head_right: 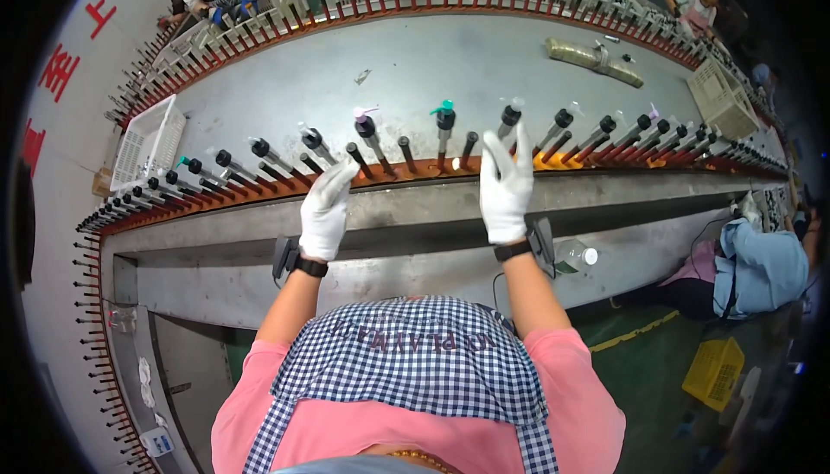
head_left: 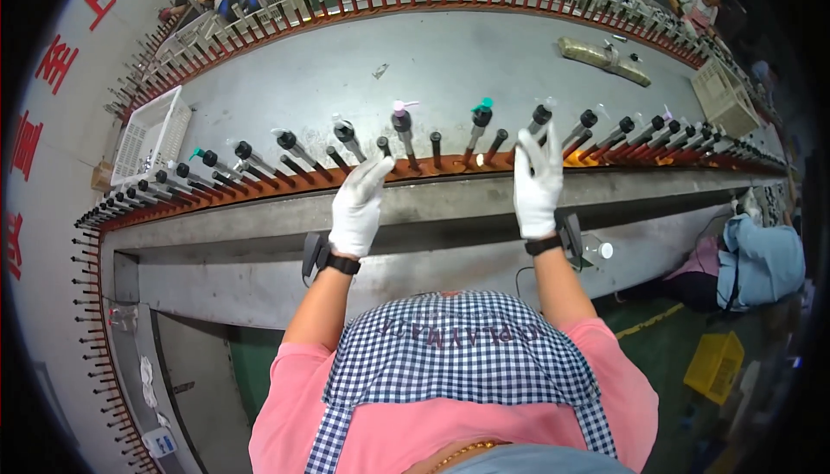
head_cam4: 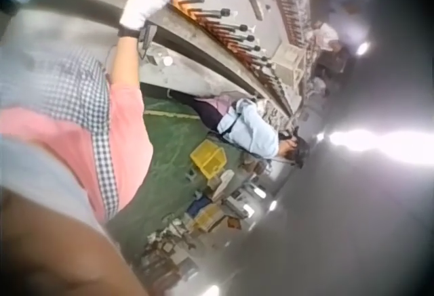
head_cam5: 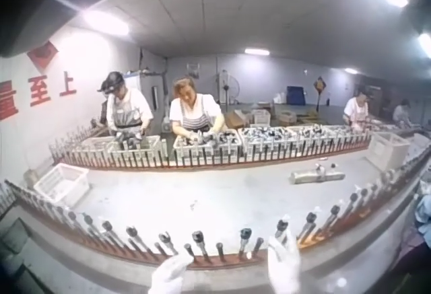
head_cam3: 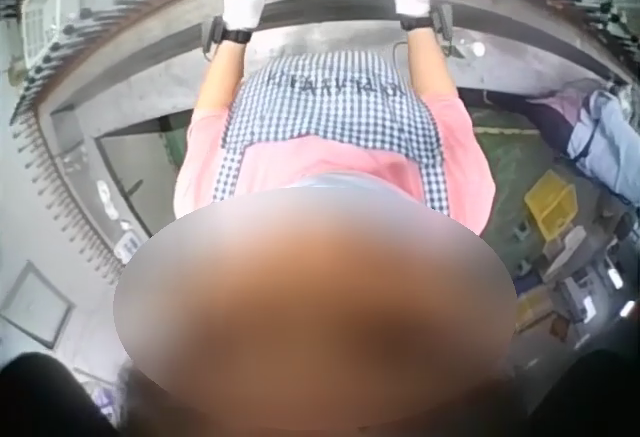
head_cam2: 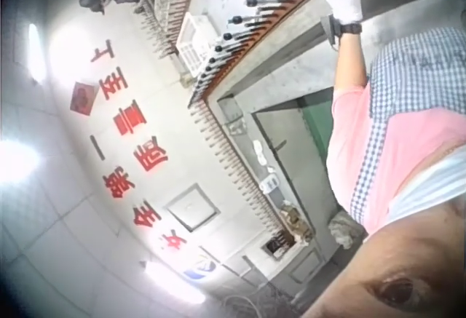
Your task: Assembling and inspecting pump nozzles on a factory production line.
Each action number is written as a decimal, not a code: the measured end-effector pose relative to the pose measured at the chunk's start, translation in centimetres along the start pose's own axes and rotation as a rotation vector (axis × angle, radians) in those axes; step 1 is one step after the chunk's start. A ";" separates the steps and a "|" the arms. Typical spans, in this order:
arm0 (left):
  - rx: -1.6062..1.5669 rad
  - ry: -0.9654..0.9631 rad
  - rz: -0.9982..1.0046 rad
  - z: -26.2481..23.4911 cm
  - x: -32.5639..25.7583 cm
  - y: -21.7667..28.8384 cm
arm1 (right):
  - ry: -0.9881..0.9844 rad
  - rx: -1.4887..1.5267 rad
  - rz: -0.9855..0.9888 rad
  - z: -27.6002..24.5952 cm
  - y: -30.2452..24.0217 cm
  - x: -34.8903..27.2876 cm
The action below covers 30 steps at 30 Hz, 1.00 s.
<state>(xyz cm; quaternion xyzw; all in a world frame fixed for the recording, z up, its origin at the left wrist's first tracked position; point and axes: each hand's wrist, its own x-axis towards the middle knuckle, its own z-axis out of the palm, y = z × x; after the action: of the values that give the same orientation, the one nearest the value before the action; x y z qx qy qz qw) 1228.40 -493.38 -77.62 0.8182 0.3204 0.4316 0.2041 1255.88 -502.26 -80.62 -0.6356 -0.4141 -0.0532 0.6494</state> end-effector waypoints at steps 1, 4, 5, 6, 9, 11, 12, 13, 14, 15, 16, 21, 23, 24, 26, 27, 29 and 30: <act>0.005 -0.025 0.032 1.5 1.0 1.5 | 0.035 -0.150 -0.184 -0.6 0.2 1.8; 0.074 -0.116 0.102 6.3 5.3 5.7 | -0.142 0.015 0.014 1.1 1.0 5.8; 0.053 -0.149 0.124 8.0 6.7 6.9 | -0.133 0.006 0.011 1.6 2.7 6.9; 0.022 -0.152 0.197 10.0 8.4 7.7 | -0.192 0.039 -0.029 2.3 4.8 7.8; 0.061 -0.203 0.065 14.1 11.2 7.3 | -0.308 0.078 -0.055 2.8 5.7 8.5; 0.011 -0.180 0.018 14.9 12.2 7.7 | -0.321 0.059 -0.069 2.6 5.4 8.4; 0.010 -0.182 0.017 15.4 12.1 7.5 | -0.322 0.057 -0.066 2.4 5.7 8.4; -0.020 -0.144 0.036 15.8 11.8 6.9 | -0.322 0.069 -0.107 2.3 6.0 8.5; -0.047 -0.102 0.057 16.1 11.5 6.2 | -0.322 0.084 -0.151 2.4 6.1 8.6; -0.087 -0.107 0.046 16.1 11.1 5.8 | -0.341 0.121 -0.136 2.2 5.7 8.6; -0.086 -0.112 0.044 16.1 10.7 5.4 | -0.340 0.121 -0.131 1.8 5.3 8.4; -0.645 0.199 -0.259 17.2 8.1 7.4 | -0.308 0.577 0.059 -0.7 3.4 5.9; -0.275 0.251 -0.115 16.1 7.0 7.3 | -0.315 0.396 -0.027 -3.6 2.6 6.1; -0.104 0.266 0.015 15.6 6.7 7.8 | -0.207 0.381 -0.016 -4.9 3.7 5.2; 0.161 0.296 0.043 14.9 5.5 8.7 | -0.189 0.383 0.088 -7.9 6.8 4.1; 0.159 0.245 0.038 14.8 3.9 7.5 | -0.158 0.212 -0.043 -9.5 8.3 4.1; 0.107 0.137 0.029 16.2 1.4 7.2 | -0.024 0.676 0.233 -11.7 12.2 4.2; 0.074 0.089 0.016 17.0 0.5 8.0 | 0.025 0.781 0.341 -12.6 12.2 5.3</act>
<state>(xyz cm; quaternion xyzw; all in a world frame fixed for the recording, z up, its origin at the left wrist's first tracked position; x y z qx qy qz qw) 1245.58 -499.71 -81.70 0.8076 0.3384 0.4571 0.1557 1272.49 -508.54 -85.06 -0.4006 -0.2839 0.2081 0.8459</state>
